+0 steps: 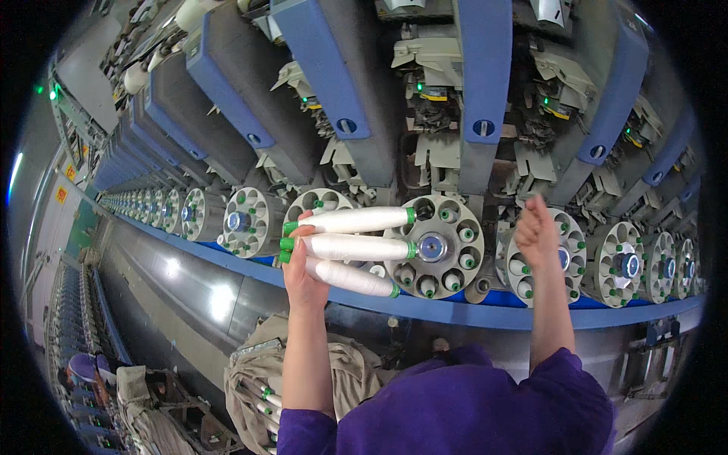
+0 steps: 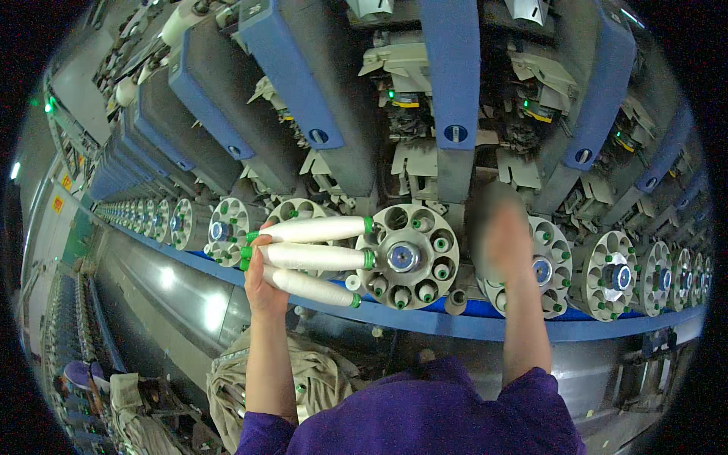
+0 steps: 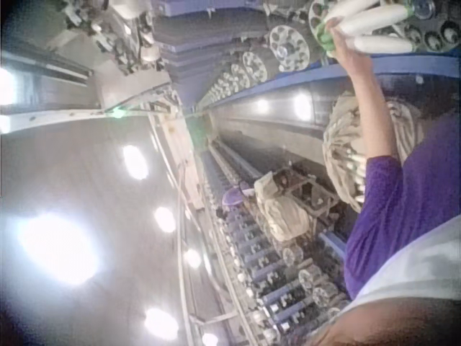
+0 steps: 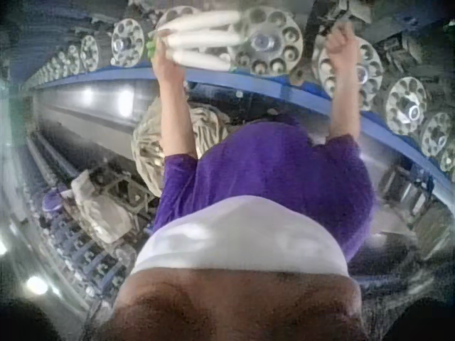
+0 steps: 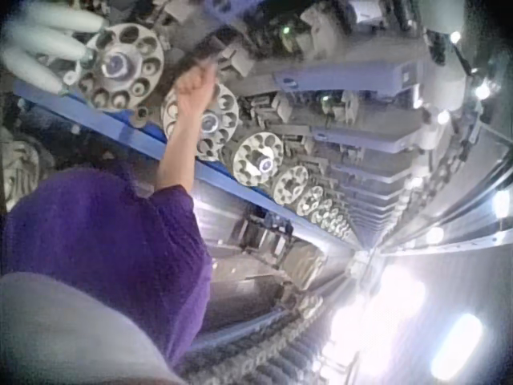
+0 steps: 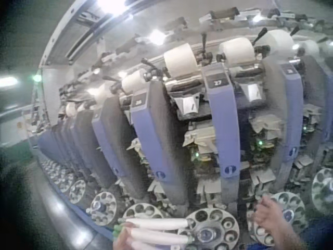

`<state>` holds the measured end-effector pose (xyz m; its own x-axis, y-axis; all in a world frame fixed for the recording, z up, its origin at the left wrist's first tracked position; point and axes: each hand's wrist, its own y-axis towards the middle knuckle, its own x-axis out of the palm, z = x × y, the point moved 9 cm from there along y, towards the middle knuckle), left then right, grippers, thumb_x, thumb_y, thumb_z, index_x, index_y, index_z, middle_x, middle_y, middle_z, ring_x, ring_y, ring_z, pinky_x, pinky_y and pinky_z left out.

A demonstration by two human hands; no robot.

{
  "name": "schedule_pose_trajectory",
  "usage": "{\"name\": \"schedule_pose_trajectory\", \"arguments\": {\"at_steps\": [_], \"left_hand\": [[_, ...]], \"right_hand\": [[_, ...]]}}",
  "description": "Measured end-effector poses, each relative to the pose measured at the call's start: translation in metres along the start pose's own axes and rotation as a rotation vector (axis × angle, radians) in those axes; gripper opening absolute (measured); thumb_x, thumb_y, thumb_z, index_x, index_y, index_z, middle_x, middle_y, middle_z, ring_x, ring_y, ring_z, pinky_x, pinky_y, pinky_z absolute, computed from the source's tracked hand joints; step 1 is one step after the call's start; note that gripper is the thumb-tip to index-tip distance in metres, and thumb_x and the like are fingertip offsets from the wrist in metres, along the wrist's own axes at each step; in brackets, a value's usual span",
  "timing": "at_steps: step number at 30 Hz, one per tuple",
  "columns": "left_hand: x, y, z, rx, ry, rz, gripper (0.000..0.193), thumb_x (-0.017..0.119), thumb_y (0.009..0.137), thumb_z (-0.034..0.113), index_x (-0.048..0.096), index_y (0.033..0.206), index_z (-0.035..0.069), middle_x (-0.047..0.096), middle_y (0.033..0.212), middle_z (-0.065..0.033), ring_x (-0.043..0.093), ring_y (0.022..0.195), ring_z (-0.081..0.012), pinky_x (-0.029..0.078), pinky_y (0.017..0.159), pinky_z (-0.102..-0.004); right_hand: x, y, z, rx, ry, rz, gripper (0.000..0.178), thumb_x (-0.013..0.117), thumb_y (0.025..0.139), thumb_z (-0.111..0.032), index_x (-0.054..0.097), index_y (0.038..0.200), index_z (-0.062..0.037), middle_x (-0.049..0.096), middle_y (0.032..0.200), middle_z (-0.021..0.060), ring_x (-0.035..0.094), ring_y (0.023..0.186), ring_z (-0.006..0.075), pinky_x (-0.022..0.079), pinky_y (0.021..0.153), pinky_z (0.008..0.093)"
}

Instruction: The person repeatedly picks white thread spools from a cloth bag and places them into slots on circular holders mounted on a textile machine. The person moves along the machine row, refilling empty slots as needed.

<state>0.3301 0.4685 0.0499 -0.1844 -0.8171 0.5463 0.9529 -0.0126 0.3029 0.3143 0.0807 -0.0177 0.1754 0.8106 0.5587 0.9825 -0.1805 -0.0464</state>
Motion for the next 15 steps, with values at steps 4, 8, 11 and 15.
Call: {"name": "schedule_pose_trajectory", "arguments": {"at_steps": [4,8,11,15], "left_hand": [[0.001,0.007,-0.015,-0.043,0.002,0.031,0.03,0.049,0.092,0.031,0.056,0.101,0.004,0.034,0.135,-0.0106,0.04,0.119,-0.0269,0.035,0.099,-0.0434],[-0.016,0.006,-0.013,0.013,0.172,0.079,0.033,0.045,0.093,0.035,0.056,0.1,0.004,0.037,0.134,-0.0106,0.041,0.118,-0.0267,0.036,0.098,-0.0434],[-0.042,0.0,-0.008,-0.013,0.116,0.124,0.036,0.044,0.093,0.038,0.056,0.101,0.005,0.037,0.135,-0.0109,0.04,0.121,-0.0274,0.035,0.101,-0.044],[-0.065,-0.005,-0.01,-0.093,0.003,0.134,0.036,0.044,0.093,0.04,0.056,0.099,0.006,0.038,0.134,-0.0111,0.041,0.12,-0.0273,0.035,0.101,-0.0439]], "right_hand": [[0.091,0.007,0.067,-0.193,-1.11,-0.319,0.029,0.043,0.092,-0.028,0.057,0.084,-0.0044,0.049,0.061,0.0026,0.046,0.048,0.0128,0.04,0.048,0.026],[0.12,-0.014,0.141,-0.139,-0.804,-0.369,0.034,0.047,0.092,-0.036,0.056,0.086,-0.0043,0.055,0.063,0.0067,0.056,0.058,0.019,0.045,0.057,0.0331],[0.08,-0.003,0.153,0.185,-0.54,-0.192,0.022,0.05,0.091,-0.026,0.051,0.078,-0.0078,0.05,0.06,0.0004,0.047,0.05,0.0096,0.038,0.045,0.0258],[0.044,0.02,0.111,0.185,0.018,0.166,0.033,0.042,0.094,-0.035,0.035,0.067,-0.0176,0.029,0.051,-0.0075,0.024,0.038,0.0043,0.019,0.033,0.0202]]}}
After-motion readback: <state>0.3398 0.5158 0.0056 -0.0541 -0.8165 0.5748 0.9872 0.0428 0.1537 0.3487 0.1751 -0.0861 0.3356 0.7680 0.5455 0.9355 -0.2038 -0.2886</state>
